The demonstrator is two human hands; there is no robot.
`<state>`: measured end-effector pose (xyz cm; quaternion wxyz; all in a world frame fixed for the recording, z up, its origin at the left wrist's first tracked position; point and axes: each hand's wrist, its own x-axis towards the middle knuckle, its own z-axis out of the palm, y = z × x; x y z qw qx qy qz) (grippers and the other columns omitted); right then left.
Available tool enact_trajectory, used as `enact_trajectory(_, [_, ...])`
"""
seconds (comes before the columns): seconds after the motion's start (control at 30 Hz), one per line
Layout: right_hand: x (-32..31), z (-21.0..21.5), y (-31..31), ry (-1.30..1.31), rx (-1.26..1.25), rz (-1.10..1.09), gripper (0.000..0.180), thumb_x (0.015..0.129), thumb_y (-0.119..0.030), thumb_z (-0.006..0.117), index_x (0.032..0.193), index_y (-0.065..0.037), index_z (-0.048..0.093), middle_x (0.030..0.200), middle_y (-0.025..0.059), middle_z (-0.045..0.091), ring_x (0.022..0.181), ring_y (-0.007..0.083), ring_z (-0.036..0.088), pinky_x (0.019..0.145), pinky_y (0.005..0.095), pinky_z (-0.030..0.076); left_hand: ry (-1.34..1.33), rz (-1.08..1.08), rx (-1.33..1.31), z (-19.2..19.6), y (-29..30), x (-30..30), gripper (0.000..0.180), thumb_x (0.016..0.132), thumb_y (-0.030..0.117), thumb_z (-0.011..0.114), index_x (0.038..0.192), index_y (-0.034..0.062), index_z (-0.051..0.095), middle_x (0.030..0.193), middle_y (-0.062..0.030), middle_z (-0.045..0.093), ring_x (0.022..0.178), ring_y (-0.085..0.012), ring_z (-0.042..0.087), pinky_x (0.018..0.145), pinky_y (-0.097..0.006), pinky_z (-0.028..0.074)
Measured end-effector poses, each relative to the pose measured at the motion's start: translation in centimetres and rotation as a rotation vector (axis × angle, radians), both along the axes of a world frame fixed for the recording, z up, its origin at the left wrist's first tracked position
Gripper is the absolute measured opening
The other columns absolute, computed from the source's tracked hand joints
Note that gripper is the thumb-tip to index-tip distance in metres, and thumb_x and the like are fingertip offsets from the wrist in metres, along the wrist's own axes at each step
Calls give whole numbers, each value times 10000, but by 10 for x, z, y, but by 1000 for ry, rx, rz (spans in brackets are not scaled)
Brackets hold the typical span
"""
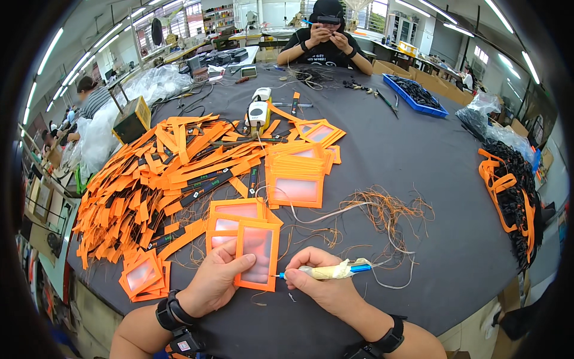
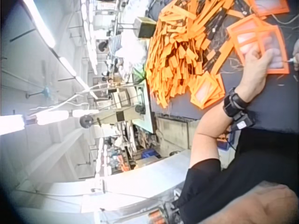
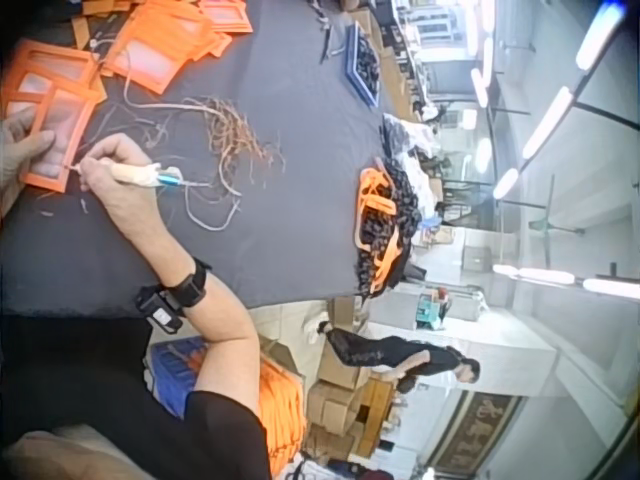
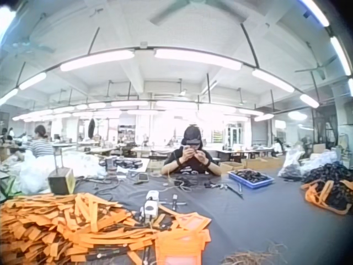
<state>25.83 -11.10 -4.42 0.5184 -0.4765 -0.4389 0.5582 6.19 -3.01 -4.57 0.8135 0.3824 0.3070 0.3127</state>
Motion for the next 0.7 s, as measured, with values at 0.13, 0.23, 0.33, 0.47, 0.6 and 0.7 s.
enact_trajectory(0.13, [0, -1, 0, 33, -8, -21, 137, 877, -122, 642, 916, -14, 568, 839, 32, 615, 752, 72, 596, 683, 213, 498, 3, 0, -2, 0, 0, 0, 260, 939, 57, 517, 1188, -17, 519, 1051, -103, 639, 900, -152, 652, 804, -291, 562])
enact_trajectory(0.23, [-1, 0, -1, 41, -10, -29, 136, 878, -119, 641, 920, -14, 566, 843, 33, 614, 754, 72, 598, 686, 213, 501, 6, -2, -8, 0, 0, 0, 262, 939, 57, 517, 1189, -20, 518, 1048, -104, 639, 894, -152, 653, 802, -289, 562])
enact_trajectory(0.33, [-1, 0, 0, 34, -17, -25, 131, 878, -117, 639, 917, -14, 567, 841, 33, 615, 753, 72, 598, 686, 213, 502, 2, -3, -11, 0, 0, 0, 264, 939, 57, 517, 1190, -23, 517, 1047, -106, 639, 892, -154, 653, 802, -289, 562])
enact_trajectory(0.47, [0, -1, 0, 8, -20, -10, 124, 879, -118, 634, 904, -15, 569, 829, 33, 619, 746, 71, 598, 676, 213, 502, 1, -4, -9, 0, 0, 1, 268, 939, 58, 517, 1194, -24, 515, 1047, -107, 639, 892, -155, 653, 803, -291, 562])
enact_trajectory(0.6, [0, 0, -1, -12, -37, -1, 123, 877, -123, 633, 890, -18, 572, 809, 31, 623, 733, 72, 603, 663, 213, 503, -7, -11, -11, -2, 1, 0, 275, 939, 57, 517, 1201, -24, 514, 1048, -108, 638, 893, -157, 653, 807, -291, 561])
enact_trajectory(0.7, [0, 1, -1, -3, -40, -1, 123, 876, -126, 635, 884, -20, 573, 800, 30, 625, 725, 74, 608, 657, 213, 504, -9, -11, -17, -3, 1, -1, 279, 938, 56, 517, 1205, -25, 513, 1050, -108, 637, 899, -159, 651, 813, -292, 559])
